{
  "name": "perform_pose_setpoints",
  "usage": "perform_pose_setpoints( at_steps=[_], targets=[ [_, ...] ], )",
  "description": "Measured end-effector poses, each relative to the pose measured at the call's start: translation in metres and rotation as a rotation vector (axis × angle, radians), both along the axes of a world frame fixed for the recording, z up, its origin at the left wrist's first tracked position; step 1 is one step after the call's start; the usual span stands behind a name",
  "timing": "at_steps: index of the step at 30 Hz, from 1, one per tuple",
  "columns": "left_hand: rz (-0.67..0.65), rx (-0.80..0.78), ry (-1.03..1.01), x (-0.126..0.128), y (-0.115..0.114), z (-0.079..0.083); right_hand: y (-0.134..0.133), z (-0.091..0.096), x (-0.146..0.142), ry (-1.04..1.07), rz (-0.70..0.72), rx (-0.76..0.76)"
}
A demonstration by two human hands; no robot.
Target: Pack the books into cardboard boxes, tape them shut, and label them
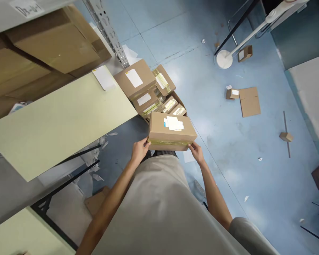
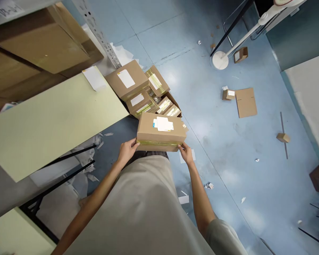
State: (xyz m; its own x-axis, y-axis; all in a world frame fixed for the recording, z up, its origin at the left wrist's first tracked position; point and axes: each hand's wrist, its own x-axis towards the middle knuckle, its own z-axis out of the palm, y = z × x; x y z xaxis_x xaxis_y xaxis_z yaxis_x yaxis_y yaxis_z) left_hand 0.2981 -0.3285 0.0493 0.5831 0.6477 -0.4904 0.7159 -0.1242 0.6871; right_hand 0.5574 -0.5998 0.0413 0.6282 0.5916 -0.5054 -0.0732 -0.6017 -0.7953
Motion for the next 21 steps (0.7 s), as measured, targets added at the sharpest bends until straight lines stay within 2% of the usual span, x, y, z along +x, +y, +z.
perform_pose_setpoints(
  at_steps=[5,10,16,19,21],
  targets=[
    [-0.02,0.017,0.015,0.065,0.01,-0.004,0.0,-0.012,0.046,0.018,-0.052,0.002],
    [-0.015,0.02,0.05,0.102,0.019,-0.004,0.006,-0.022,0.077,0.031,-0.047,-0.019],
    [-0.079,0.058,0.133,0.13,0.03,-0.006,0.011,-0.036,0.092,0.056,-0.11,-0.056],
    [-0.165,0.1,0.149,0.159,0.036,-0.012,0.008,-0.045,0.095,0.091,-0.19,-0.113],
    [-0.218,0.134,0.084,0.187,0.039,-0.019,0.004,-0.05,0.097,0.126,-0.271,-0.13]
  ],
)
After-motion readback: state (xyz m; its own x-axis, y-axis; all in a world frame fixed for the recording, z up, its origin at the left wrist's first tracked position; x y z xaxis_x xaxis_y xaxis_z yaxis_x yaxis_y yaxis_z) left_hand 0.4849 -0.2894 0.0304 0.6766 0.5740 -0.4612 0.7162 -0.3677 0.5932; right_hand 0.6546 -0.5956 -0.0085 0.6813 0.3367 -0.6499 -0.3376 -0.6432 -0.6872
